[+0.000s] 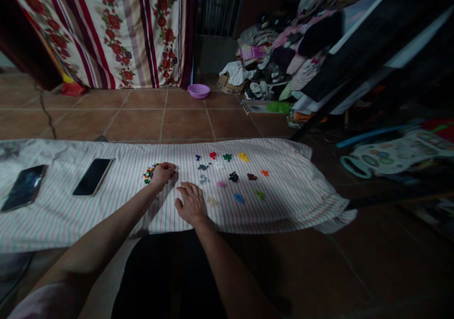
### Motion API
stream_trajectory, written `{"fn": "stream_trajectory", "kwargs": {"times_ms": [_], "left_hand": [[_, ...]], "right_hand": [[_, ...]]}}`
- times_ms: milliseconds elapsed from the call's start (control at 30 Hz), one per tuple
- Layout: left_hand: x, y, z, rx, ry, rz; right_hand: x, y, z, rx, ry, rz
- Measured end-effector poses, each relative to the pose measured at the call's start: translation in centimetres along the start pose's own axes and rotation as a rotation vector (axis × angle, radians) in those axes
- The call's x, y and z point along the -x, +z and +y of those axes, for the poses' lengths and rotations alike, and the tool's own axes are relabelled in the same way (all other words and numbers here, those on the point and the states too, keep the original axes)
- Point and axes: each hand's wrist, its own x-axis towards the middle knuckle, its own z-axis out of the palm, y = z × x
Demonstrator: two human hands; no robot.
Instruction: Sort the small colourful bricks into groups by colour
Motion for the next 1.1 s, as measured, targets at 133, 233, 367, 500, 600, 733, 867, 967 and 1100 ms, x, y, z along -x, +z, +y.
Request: {"fn": "stream_trajectory", "kwargs": {"times_ms": [133, 233, 367, 500, 600, 733, 867, 967, 1100], "left_hand": [[-0.1, 1.0, 0.7, -0.043, -0.016, -0.046], [-0.3, 2.7, 1.1, -0.087, 0.004, -0.066], [-0.8, 5.3, 1.2, -0.178, 0.025, -0.074], [-1.0, 7.2, 1.1, -0.277, 0.054, -0.080], [-0.9, 8.2, 1.1, -0.333, 0.080, -0.084], [-0.9, 9.0, 1.0, -0.378, 0.113, -0.106], [-0.8, 9.0, 0.9, -0.419, 0.157, -0.138], [-0.5, 8.7, 0.8, -0.474, 0.201, -0.158], [-0.4, 8.7, 1.0, -0.583, 0.265, -0.200]], "right_hand": [[-0.1, 0.1, 0.0, 0.003, 0.001, 0.003], [-0.1, 0.0, 0.0, 0.003, 0.002, 0.003], [-0.1, 0.0, -0.1, 0.029, 0.010, -0.006], [-0.1, 0.2, 0.0, 0.050, 0.016, -0.012], [-0.1, 0.3, 0.0, 0.076, 0.022, -0.025], [-0.1, 0.2, 0.0, 0.105, 0.031, -0.052], [-0.2, 0.1, -0.1, 0.122, 0.031, -0.055], [-0.1, 0.2, -0.1, 0.122, 0.028, -0.051], [-0.1, 0.2, -0.1, 0.123, 0.029, -0.050]]}}
